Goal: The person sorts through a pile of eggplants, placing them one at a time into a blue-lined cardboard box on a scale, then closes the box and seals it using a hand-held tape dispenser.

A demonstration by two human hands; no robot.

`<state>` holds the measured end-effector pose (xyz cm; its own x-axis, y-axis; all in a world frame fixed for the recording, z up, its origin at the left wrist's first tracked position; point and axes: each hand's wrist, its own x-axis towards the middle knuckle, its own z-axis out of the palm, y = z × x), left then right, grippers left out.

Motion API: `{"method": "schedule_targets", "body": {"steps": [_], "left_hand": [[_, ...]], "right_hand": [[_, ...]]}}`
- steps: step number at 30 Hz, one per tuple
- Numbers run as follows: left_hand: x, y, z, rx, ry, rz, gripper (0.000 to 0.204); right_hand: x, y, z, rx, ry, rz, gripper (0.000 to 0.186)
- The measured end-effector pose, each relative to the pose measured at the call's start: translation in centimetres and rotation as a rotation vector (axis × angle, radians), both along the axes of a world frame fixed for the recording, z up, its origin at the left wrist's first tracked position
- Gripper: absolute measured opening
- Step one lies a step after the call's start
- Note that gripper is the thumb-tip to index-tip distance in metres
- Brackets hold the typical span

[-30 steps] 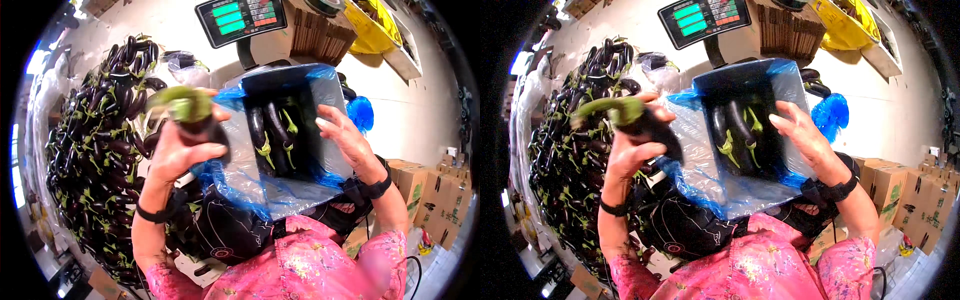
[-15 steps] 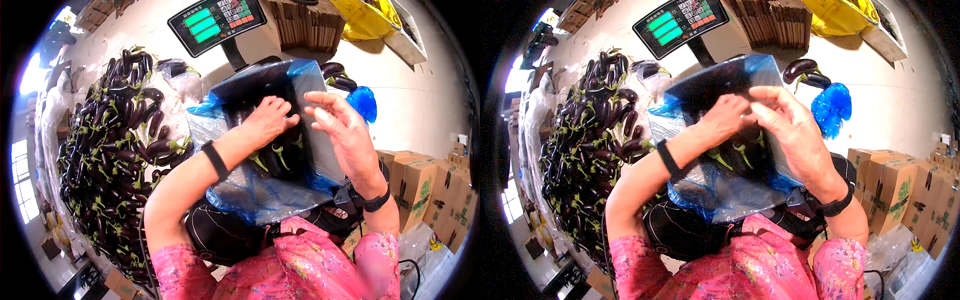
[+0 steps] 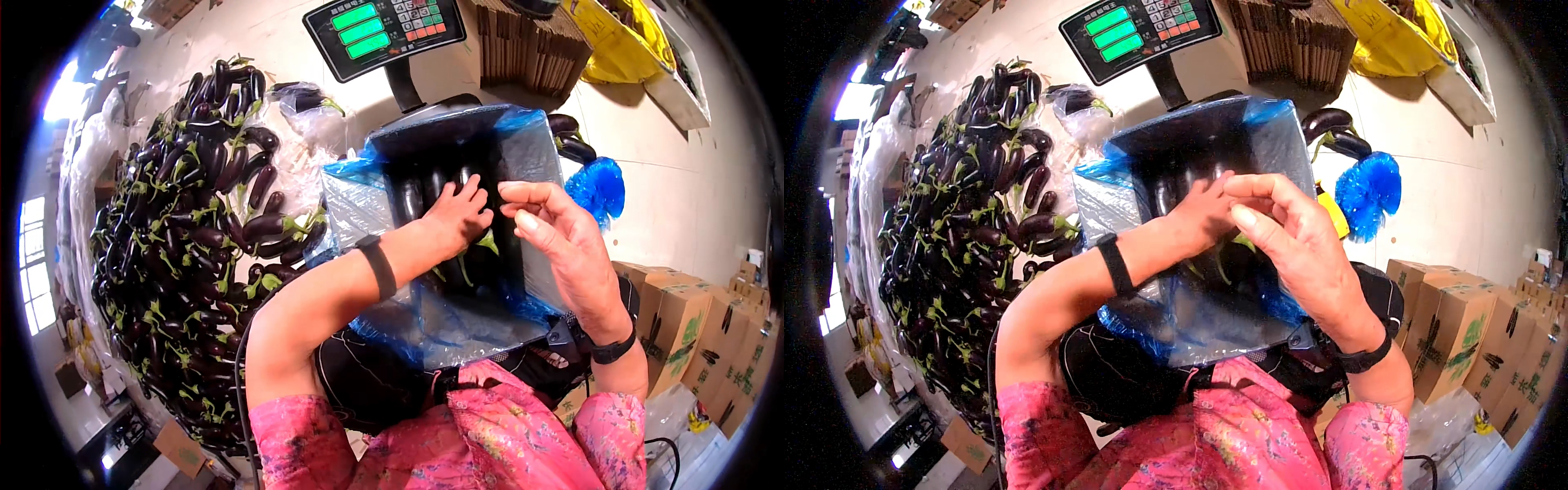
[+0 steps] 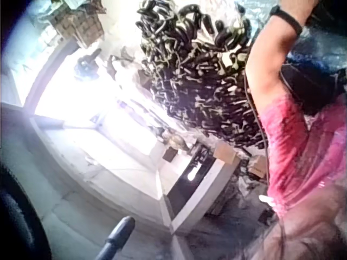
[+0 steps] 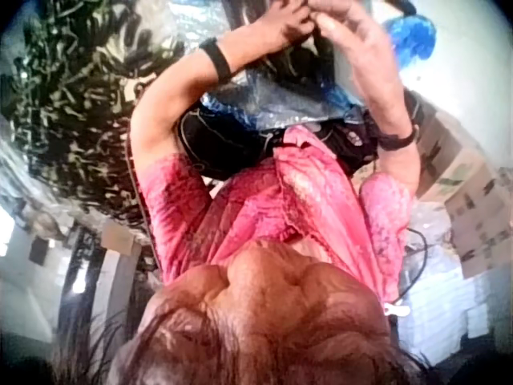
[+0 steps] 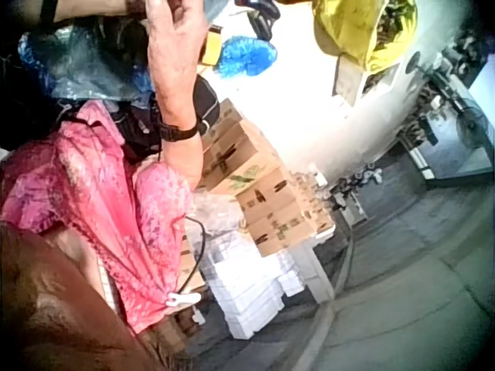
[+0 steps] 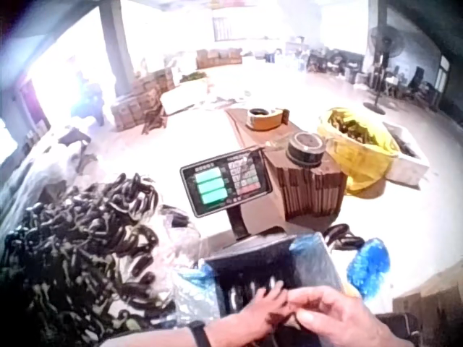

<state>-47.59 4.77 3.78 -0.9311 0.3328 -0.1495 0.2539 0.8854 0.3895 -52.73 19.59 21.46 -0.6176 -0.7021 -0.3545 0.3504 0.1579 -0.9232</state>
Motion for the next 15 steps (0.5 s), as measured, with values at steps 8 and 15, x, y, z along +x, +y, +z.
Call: {"method": "schedule_targets", "body": {"steps": [8,15], "left_hand": [[1.7,-1.8,7.4,0.036,-0.317,-0.057,0.043],[12.9,-13.7,13.6,0.9,-0.253,0.532,0.031]], "right_hand": [[-0.2,-0.4,-0.2,0.048,0.084,0.045,0.028],[0.7,-1.4,-0.7,0.221,0.239,0.175,0.032]]}}
